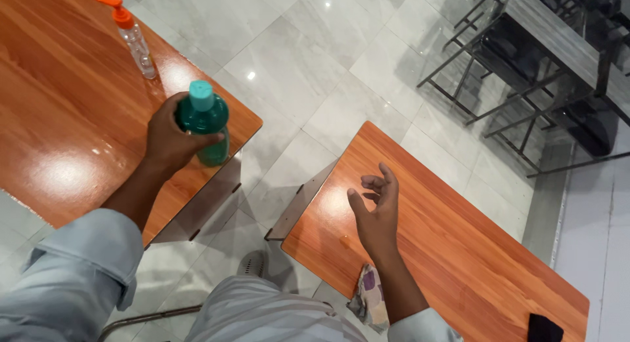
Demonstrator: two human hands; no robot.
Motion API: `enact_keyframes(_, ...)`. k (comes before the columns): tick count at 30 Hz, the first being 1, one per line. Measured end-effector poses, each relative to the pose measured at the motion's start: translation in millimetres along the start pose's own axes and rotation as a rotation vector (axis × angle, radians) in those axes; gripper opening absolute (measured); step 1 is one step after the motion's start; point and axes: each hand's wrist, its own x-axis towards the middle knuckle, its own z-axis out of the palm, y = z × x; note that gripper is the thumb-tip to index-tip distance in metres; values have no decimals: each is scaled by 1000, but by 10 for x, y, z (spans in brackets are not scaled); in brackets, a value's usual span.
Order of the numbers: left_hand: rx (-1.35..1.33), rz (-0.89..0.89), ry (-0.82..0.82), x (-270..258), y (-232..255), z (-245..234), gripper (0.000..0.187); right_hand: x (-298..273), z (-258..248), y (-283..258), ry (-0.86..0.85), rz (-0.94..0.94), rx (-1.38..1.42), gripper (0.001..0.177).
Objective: The person opens a drawer, places a metal cup inside, and closes the drawer. Then the person wipes a wooden table with a patterned cloth, moves a green bottle and a small cup, and continues wiping the table surface.
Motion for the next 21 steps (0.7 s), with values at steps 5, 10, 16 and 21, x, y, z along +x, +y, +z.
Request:
enact_keyframes(5, -19, -67, -79, 24, -164, -24, 97, -21, -65, 108, 20, 90, 34, 71)
enact_keyframes(10, -29, -125, -110, -13, -172, -10, 106, -51, -80, 143, -13, 138, 47, 65)
enact_keyframes(16, 435, -511, 19, -354, -380, 52, 120, -172, -181, 223, -50, 141, 59, 63)
enact_keyframes(21, 698, -681, -48, -955, -720, 379, 115, -341, -411, 400, -27, 165, -48, 68)
